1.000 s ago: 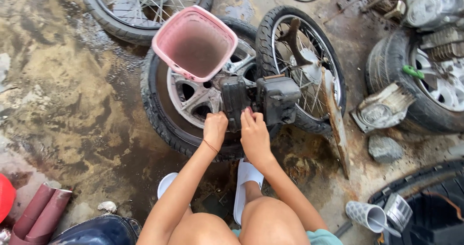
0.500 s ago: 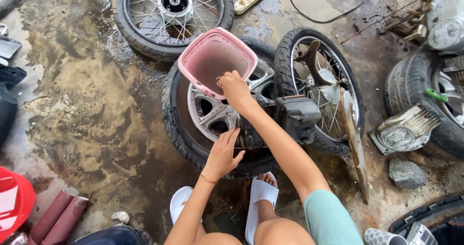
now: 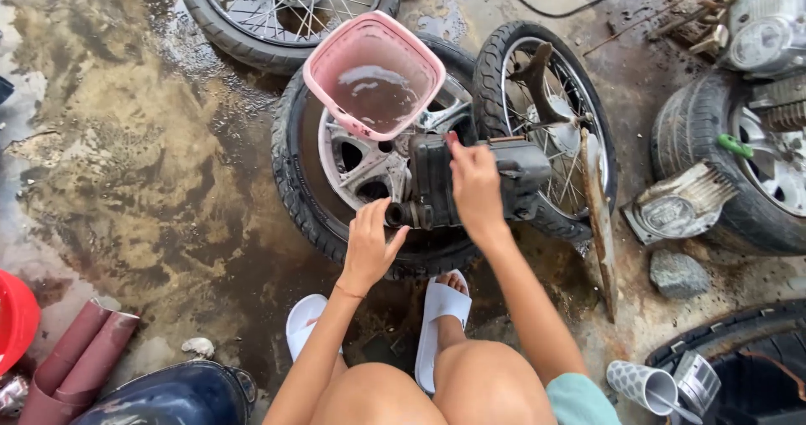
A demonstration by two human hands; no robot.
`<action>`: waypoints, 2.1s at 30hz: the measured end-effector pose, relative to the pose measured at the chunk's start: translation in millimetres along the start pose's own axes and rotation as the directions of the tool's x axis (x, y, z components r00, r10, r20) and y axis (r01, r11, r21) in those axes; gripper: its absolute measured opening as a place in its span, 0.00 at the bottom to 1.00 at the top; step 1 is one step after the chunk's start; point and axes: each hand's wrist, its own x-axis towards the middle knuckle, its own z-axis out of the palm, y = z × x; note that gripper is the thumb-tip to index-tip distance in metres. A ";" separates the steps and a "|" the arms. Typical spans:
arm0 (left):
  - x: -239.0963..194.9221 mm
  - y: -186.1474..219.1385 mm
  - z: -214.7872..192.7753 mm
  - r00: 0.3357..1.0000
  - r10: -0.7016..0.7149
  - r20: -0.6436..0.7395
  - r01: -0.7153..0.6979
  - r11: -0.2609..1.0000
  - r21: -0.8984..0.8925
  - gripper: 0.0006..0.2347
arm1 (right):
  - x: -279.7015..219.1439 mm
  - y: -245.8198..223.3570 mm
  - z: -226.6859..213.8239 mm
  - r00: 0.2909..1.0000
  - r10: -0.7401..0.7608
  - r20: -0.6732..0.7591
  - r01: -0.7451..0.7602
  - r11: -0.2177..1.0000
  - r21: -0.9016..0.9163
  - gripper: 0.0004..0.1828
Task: The person sits on the ground and uses a sanding block to smooth the surface of a metal part attached to a motorcycle wheel. They repeatedly rub the sandpaper against the metal component, occasionally pausing to adjust the sanding block.
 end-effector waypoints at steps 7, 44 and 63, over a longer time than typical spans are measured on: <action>13.9 -37.0 66.5 0.952 0.163 0.259 -0.262 0.872 0.414 0.29 | -89.8 -10.3 23.5 0.997 -0.031 0.074 0.051 0.960 -0.274 0.20; 17.7 -93.7 191.9 0.984 0.077 0.159 -0.176 0.433 0.884 0.03 | -23.4 -13.2 35.6 0.990 0.122 -0.076 -0.121 0.992 0.020 0.26; 16.3 -85.5 187.9 0.993 0.045 0.110 -0.117 0.490 0.864 0.03 | -12.8 -19.2 42.5 0.988 0.139 -0.069 -0.144 0.988 -0.063 0.29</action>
